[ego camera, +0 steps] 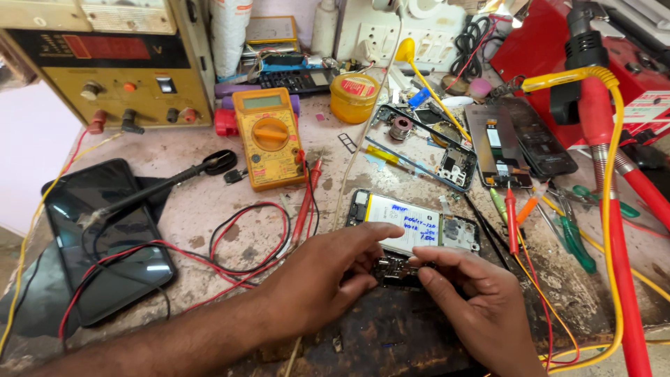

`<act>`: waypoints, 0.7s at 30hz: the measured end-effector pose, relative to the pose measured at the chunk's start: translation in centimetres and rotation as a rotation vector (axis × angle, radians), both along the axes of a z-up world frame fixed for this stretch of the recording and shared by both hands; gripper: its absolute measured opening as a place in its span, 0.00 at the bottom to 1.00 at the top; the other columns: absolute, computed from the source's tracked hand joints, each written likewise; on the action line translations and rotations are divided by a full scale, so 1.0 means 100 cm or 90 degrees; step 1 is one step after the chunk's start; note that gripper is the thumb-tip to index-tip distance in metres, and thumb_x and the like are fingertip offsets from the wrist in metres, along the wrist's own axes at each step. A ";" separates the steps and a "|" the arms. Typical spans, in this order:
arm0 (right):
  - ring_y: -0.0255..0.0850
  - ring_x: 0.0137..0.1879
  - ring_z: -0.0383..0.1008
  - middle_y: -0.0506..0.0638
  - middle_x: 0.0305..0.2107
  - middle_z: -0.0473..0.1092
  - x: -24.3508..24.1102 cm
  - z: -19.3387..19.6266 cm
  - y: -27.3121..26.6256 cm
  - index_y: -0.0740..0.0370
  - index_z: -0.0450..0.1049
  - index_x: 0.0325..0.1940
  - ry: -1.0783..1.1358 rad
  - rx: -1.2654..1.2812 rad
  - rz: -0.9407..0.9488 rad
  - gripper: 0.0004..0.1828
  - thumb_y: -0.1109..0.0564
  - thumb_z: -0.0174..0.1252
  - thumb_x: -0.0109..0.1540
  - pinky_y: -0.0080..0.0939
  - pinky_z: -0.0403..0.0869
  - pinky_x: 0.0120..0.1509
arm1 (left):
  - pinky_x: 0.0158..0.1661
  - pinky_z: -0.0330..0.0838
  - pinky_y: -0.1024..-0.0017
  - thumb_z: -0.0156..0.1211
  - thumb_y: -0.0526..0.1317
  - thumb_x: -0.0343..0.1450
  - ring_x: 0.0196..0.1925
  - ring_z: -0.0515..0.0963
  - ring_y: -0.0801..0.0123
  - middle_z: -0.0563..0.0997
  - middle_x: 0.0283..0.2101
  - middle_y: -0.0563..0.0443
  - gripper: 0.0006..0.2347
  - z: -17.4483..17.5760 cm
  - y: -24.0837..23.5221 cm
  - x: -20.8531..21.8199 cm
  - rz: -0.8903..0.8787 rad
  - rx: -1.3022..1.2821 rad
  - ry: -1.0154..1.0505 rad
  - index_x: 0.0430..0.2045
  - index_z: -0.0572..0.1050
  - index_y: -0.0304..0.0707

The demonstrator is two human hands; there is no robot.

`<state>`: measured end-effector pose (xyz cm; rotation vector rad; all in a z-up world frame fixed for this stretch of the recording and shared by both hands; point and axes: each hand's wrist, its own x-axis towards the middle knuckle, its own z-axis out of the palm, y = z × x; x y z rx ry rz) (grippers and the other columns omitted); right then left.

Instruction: The person uses tweezers to remove a small component from a smartphone motherboard, then uses a multimeter to test continuity on the board. The person reassembles the phone with its battery and back cover, then powers it on to confirm it boots to the lock screen.

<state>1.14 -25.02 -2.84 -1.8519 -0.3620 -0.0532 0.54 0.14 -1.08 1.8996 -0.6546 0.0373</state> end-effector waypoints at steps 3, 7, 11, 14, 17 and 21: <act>0.30 0.44 0.78 0.50 0.39 0.81 0.000 0.004 0.001 0.67 0.82 0.50 -0.020 -0.076 -0.021 0.15 0.64 0.65 0.59 0.31 0.76 0.49 | 0.46 0.81 0.70 0.64 0.29 0.67 0.43 0.85 0.66 0.82 0.40 0.48 0.28 0.002 0.002 -0.001 -0.004 0.004 0.031 0.63 0.66 0.46; 0.31 0.40 0.76 0.49 0.34 0.81 -0.001 0.003 0.004 0.67 0.84 0.48 0.024 -0.063 -0.086 0.12 0.63 0.64 0.61 0.31 0.74 0.44 | 0.45 0.80 0.69 0.65 0.29 0.67 0.43 0.84 0.64 0.81 0.41 0.46 0.27 0.003 0.003 -0.003 0.007 0.035 -0.033 0.62 0.68 0.45; 0.30 0.43 0.79 0.48 0.36 0.81 0.000 -0.002 -0.001 0.67 0.82 0.48 -0.011 -0.042 -0.032 0.13 0.63 0.64 0.59 0.30 0.76 0.47 | 0.47 0.81 0.70 0.64 0.30 0.67 0.45 0.84 0.65 0.80 0.46 0.45 0.26 0.001 0.003 -0.002 -0.005 -0.014 -0.027 0.62 0.68 0.42; 0.32 0.43 0.79 0.50 0.37 0.81 -0.002 -0.007 -0.006 0.68 0.82 0.46 -0.075 -0.018 -0.100 0.11 0.65 0.64 0.60 0.32 0.77 0.49 | 0.46 0.81 0.71 0.66 0.31 0.67 0.48 0.83 0.64 0.77 0.51 0.43 0.25 0.000 0.005 -0.002 -0.002 -0.050 -0.061 0.60 0.67 0.37; 0.36 0.38 0.76 0.53 0.38 0.78 0.006 0.001 -0.016 0.69 0.78 0.48 -0.051 0.212 -0.276 0.07 0.66 0.60 0.66 0.36 0.76 0.43 | 0.47 0.82 0.70 0.65 0.34 0.68 0.50 0.83 0.62 0.77 0.52 0.42 0.23 0.000 0.006 0.000 0.032 -0.054 -0.042 0.59 0.68 0.36; 0.34 0.38 0.76 0.51 0.38 0.76 0.014 0.011 -0.031 0.66 0.76 0.49 -0.054 0.201 -0.318 0.10 0.67 0.60 0.63 0.36 0.79 0.43 | 0.55 0.73 0.61 0.65 0.36 0.69 0.55 0.79 0.51 0.77 0.53 0.38 0.21 -0.003 0.008 0.004 0.127 0.028 -0.166 0.57 0.69 0.34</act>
